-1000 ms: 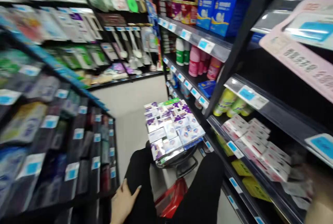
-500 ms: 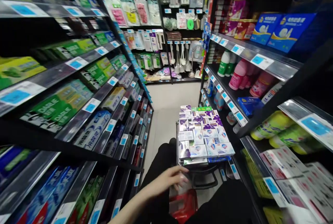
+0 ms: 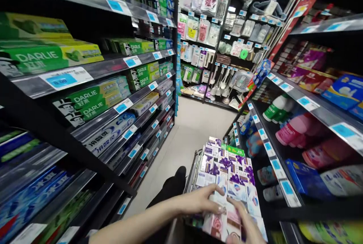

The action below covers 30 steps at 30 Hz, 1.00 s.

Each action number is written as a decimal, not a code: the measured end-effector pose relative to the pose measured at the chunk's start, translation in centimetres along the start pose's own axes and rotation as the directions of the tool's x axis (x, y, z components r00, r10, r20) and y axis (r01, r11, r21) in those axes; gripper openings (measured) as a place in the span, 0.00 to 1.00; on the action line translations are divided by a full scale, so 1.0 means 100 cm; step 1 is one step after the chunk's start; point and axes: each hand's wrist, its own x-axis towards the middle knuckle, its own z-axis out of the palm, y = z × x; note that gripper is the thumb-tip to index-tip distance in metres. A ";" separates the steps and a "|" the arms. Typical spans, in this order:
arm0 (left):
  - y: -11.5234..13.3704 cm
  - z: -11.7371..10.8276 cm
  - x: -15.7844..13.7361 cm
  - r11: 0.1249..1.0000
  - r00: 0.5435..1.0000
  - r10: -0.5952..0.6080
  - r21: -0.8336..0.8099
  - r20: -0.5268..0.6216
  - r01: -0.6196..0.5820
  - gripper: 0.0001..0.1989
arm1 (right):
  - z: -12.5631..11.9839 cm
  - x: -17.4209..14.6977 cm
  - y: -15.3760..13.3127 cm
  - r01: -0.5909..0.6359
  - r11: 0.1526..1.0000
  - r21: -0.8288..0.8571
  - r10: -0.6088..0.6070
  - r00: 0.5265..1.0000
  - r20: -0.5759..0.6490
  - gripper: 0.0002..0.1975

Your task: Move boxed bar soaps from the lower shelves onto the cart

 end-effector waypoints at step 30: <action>0.001 -0.245 0.258 0.805 0.841 0.170 0.565 -0.514 0.183 0.16 | -0.070 0.330 0.231 -0.367 0.929 0.048 0.362 0.928 0.092 0.29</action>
